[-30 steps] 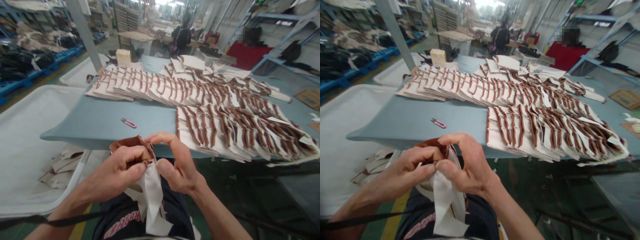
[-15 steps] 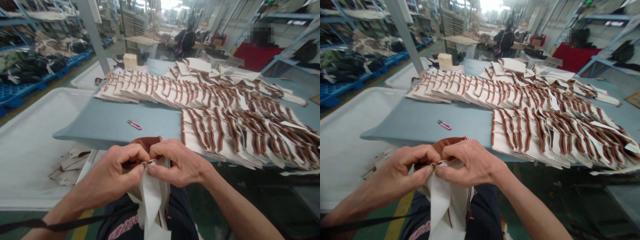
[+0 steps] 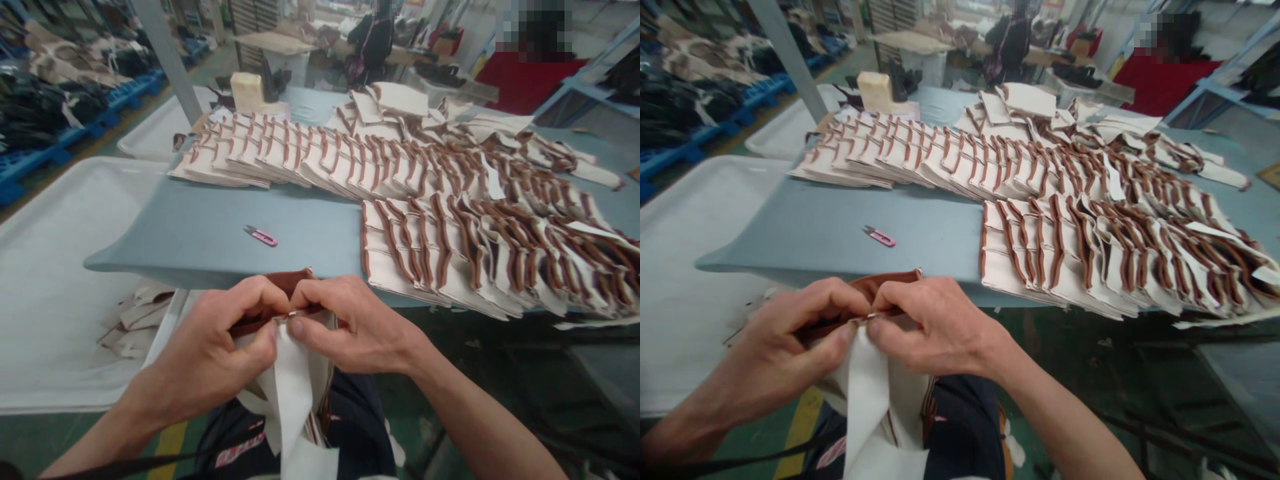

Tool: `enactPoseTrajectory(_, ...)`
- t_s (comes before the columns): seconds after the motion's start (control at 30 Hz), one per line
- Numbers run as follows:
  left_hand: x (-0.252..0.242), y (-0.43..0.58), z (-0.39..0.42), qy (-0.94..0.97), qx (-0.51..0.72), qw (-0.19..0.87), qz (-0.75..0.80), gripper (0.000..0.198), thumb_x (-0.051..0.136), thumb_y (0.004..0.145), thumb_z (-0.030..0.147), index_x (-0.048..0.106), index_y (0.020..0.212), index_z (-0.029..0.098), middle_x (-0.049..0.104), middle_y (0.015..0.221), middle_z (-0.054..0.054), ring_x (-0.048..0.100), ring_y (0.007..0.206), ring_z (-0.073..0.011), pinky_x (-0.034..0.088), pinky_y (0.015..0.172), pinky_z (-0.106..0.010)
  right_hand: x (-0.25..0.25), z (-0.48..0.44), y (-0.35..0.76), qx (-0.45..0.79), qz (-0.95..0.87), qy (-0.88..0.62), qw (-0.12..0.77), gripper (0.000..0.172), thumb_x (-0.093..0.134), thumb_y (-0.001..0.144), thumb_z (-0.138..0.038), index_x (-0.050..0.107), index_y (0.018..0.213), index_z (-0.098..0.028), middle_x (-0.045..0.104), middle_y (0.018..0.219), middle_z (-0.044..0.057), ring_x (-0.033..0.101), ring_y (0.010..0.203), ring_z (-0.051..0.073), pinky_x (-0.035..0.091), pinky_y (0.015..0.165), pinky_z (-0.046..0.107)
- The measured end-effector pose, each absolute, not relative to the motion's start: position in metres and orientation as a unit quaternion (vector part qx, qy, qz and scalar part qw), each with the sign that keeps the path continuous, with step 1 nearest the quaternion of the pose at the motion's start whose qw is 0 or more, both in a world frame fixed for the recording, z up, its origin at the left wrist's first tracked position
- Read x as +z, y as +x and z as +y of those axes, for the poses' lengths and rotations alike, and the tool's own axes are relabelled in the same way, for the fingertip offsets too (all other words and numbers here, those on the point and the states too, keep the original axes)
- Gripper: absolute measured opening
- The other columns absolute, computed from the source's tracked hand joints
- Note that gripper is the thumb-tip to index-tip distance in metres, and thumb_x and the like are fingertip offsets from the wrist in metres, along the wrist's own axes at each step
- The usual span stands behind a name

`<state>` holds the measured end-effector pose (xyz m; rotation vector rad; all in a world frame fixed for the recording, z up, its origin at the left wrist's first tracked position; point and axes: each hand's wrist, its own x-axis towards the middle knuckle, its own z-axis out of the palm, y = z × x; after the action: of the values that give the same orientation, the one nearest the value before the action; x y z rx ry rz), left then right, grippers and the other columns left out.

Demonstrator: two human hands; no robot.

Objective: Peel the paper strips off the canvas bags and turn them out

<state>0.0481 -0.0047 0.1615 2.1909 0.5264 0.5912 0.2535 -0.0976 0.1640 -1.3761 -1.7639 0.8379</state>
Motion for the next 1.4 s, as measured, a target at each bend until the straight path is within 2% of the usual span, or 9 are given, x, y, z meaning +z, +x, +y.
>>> enactPoseTrajectory(0.13, 0.153, 0.046, -0.002, 0.874, 0.263, 0.367, 0.179, 0.024, 0.053, 0.092, 0.009, 0.070, 0.096, 0.025, 0.075, 0.077, 0.009, 0.069, 0.061, -0.0095, 0.050, 0.058, -0.015, 0.164, -0.100, 0.248, 0.328, -0.656, -0.565, 0.378, 0.014, 0.060, 0.091, -0.021, 0.056, 0.078, -0.022, 0.055, 0.070, -0.006, 0.047, 0.063, 0.012, 0.030, 0.064, 0.027)
enactPoseTrajectory(0.27, 0.142, 0.044, 0.001, 0.890, 0.294, 0.325, 0.129, 0.027, 0.053, 0.094, 0.004, 0.067, 0.102, 0.026, 0.075, 0.082, 0.008, 0.068, 0.062, -0.0084, 0.048, 0.059, -0.016, 0.158, -0.099, 0.239, 0.405, -0.584, -0.570, 0.413, 0.016, 0.062, 0.086, -0.022, 0.053, 0.073, -0.022, 0.050, 0.067, -0.007, 0.044, 0.061, 0.011, 0.033, 0.063, 0.026)
enactPoseTrajectory(0.47, 0.128, 0.042, 0.005, 0.907, 0.325, 0.268, 0.030, 0.029, 0.052, 0.094, 0.002, 0.059, 0.109, 0.026, 0.057, 0.064, 0.009, 0.051, 0.050, -0.0107, 0.037, 0.053, -0.023, 0.155, -0.102, 0.231, 0.569, -0.445, -0.538, 0.434, 0.007, 0.064, 0.075, -0.026, 0.059, 0.074, -0.022, 0.049, 0.065, -0.008, 0.040, 0.059, 0.010, 0.032, 0.054, 0.023)
enactPoseTrajectory(0.63, 0.125, 0.038, 0.007, 0.920, 0.320, 0.228, 0.002, 0.040, 0.051, 0.091, 0.001, 0.057, 0.119, 0.028, 0.064, 0.069, 0.005, 0.057, 0.055, -0.0157, 0.039, 0.057, -0.028, 0.156, -0.103, 0.235, 0.644, -0.386, -0.511, 0.419, 0.018, 0.068, 0.072, -0.038, 0.061, 0.075, -0.021, 0.050, 0.063, -0.007, 0.038, 0.057, 0.011, 0.028, 0.050, 0.023)
enactPoseTrajectory(0.83, 0.116, 0.032, 0.011, 0.936, 0.310, 0.165, -0.028, 0.033, 0.050, 0.097, 0.007, 0.057, 0.122, 0.027, 0.070, 0.075, 0.001, 0.062, 0.058, -0.0176, 0.043, 0.058, -0.029, 0.144, -0.100, 0.232, 0.625, -0.378, -0.523, 0.439, 0.021, 0.062, 0.073, -0.040, 0.062, 0.068, -0.020, 0.053, 0.067, -0.002, 0.042, 0.061, 0.013, 0.030, 0.051, 0.025)
enactPoseTrajectory(0.93, 0.110, 0.030, 0.014, 0.934, 0.325, 0.143, -0.034, 0.029, 0.048, 0.102, 0.011, 0.059, 0.125, 0.026, 0.074, 0.077, -0.001, 0.066, 0.061, -0.0173, 0.047, 0.061, -0.028, 0.141, -0.098, 0.228, 0.656, -0.336, -0.541, 0.404, 0.022, 0.066, 0.073, -0.042, 0.059, 0.070, -0.021, 0.049, 0.063, -0.005, 0.037, 0.055, 0.012, 0.026, 0.046, 0.025)
enactPoseTrajectory(1.03, 0.109, 0.029, 0.013, 0.932, 0.327, 0.153, -0.032, 0.034, 0.051, 0.098, 0.008, 0.058, 0.127, 0.025, 0.078, 0.082, -0.003, 0.070, 0.066, -0.0165, 0.052, 0.065, -0.026, 0.145, -0.096, 0.227, 0.685, -0.311, -0.548, 0.367, 0.020, 0.065, 0.068, -0.040, 0.056, 0.071, -0.023, 0.048, 0.058, -0.007, 0.035, 0.050, 0.010, 0.022, 0.044, 0.023)
enactPoseTrajectory(1.2, 0.116, 0.028, 0.001, 0.906, 0.357, 0.226, 0.023, 0.039, 0.054, 0.093, 0.005, 0.060, 0.124, 0.028, 0.076, 0.076, 0.002, 0.070, 0.061, -0.0159, 0.053, 0.063, -0.026, 0.160, -0.101, 0.226, 0.640, -0.378, -0.544, 0.388, 0.013, 0.061, 0.065, -0.032, 0.056, 0.072, -0.022, 0.048, 0.060, -0.008, 0.037, 0.054, 0.009, 0.027, 0.049, 0.020)
enactPoseTrajectory(1.4, 0.142, 0.020, 0.002, 0.902, 0.242, 0.348, 0.082, 0.018, 0.048, 0.103, 0.017, 0.065, 0.104, 0.023, 0.077, 0.087, 0.001, 0.072, 0.071, -0.0160, 0.052, 0.069, -0.025, 0.168, -0.113, 0.221, 0.459, -0.522, -0.583, 0.422, 0.003, 0.056, 0.070, -0.019, 0.058, 0.070, -0.021, 0.051, 0.061, -0.007, 0.041, 0.056, 0.010, 0.029, 0.052, 0.022)
